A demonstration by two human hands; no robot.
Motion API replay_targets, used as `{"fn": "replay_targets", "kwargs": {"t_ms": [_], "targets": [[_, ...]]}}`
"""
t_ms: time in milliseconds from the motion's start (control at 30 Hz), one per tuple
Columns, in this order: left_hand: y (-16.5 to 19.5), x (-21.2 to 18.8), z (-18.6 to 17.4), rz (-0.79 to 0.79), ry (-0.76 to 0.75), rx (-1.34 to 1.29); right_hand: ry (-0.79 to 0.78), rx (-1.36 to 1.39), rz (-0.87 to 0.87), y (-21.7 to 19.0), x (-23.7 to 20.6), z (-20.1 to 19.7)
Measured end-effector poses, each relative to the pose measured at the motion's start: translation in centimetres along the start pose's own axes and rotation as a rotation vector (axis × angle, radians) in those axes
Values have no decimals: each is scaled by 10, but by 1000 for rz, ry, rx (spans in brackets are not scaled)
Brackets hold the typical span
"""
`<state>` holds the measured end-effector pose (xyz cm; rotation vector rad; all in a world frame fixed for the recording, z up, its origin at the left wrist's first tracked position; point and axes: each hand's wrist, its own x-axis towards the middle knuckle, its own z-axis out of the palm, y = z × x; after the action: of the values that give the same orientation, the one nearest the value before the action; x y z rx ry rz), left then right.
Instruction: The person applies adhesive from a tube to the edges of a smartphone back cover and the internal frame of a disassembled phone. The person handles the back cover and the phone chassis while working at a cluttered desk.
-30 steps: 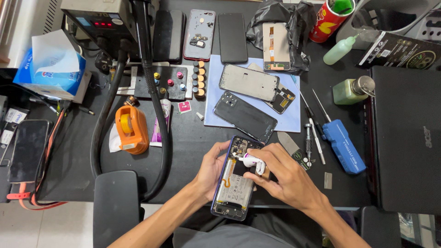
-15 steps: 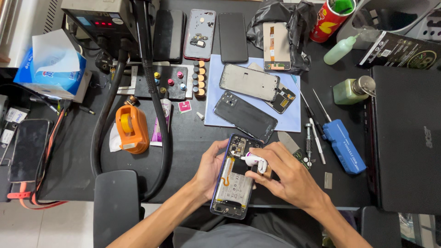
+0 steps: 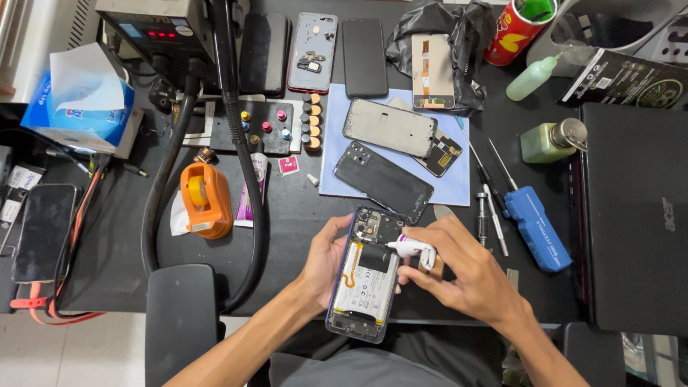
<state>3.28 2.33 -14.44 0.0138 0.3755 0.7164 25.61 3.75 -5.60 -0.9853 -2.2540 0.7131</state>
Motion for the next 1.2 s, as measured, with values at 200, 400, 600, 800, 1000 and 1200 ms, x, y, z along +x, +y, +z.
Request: {"fn": "replay_targets", "kwargs": {"t_ms": [200,400,600,800,1000,1200], "targets": [[-2,3,-3,-15,74,-16,-41,-29,-22,-3,0,5],[-5,4,-4,-13,48,5,-47,-44,-19,-3,2,9],[-6,4,-3,-21,69,9,-56,-59,-13,-3,2,9],[-3,3,-3,-17,30,10,-65,-66,-1,-1,2,7],[-3,3,-3,-17,47,-2,-65,-70,-5,0,1,6],[-3,2,-3,-8,43,0,-76,-77,16,-1,1,6]]}}
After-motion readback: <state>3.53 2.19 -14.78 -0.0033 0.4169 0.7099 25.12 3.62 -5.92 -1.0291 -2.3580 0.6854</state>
